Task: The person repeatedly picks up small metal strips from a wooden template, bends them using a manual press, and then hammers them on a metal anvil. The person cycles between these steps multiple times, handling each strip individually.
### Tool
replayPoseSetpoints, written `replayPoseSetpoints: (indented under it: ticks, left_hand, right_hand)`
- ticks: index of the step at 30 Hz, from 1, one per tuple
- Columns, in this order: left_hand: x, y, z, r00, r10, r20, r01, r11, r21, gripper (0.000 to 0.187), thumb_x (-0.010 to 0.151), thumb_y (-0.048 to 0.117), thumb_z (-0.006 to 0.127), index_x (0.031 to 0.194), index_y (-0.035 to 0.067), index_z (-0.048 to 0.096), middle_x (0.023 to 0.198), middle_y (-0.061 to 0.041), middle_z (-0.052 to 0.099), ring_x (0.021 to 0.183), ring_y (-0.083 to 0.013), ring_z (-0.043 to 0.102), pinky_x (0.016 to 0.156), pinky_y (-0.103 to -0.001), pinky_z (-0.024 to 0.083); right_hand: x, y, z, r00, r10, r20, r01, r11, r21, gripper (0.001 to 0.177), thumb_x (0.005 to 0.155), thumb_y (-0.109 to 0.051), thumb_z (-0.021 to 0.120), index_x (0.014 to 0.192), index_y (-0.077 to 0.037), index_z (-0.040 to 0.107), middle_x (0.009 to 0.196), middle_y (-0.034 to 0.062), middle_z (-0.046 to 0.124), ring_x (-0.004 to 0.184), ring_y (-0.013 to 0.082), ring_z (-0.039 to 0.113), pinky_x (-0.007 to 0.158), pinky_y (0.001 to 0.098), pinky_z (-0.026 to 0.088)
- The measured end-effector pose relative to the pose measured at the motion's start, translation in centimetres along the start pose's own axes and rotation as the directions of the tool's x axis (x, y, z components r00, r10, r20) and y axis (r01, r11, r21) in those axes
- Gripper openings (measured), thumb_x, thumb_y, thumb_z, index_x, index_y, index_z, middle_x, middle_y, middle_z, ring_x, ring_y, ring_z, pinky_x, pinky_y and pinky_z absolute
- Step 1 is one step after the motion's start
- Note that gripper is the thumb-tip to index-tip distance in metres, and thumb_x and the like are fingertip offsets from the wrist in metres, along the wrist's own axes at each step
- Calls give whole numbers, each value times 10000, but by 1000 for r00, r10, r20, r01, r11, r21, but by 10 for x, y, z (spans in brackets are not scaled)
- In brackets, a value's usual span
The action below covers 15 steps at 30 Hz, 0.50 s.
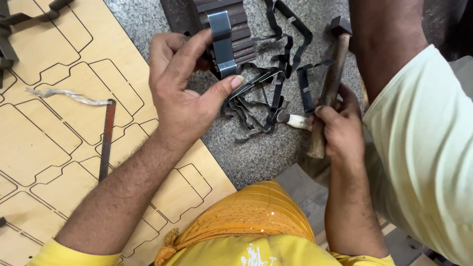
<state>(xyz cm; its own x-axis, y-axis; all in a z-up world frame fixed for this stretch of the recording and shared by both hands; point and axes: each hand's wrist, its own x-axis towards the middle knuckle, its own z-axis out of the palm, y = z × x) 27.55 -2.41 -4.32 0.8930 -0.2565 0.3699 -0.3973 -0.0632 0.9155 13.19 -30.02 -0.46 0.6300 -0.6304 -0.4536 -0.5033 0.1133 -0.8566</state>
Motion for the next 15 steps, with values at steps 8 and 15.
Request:
replayPoseSetpoints:
  ticks: [8, 15]
  left_hand:
    - [5, -2, -1, 999, 19, 46, -18, 999, -31, 535, 945, 102, 931, 1361, 63, 595, 1191, -61, 487, 1042, -91, 566, 844, -205, 621]
    - [10, -12, -4, 994, 85, 72, -82, 996, -37, 519, 956, 139, 926, 1335, 52, 582, 1191, -61, 471, 989, -76, 565, 800, -202, 619]
  right_hand:
    - [-43, 17, -1, 974, -216, 65, 213, 788, -577, 828, 854, 42, 685, 1604, -51, 346, 1149, 147, 679, 920, 177, 683, 756, 308, 569]
    - [-115, 2, -12, 943, -256, 211, 311, 904, -293, 771, 918, 24, 672, 1613, -22, 342, 1108, 150, 641, 917, 177, 644, 730, 306, 552]
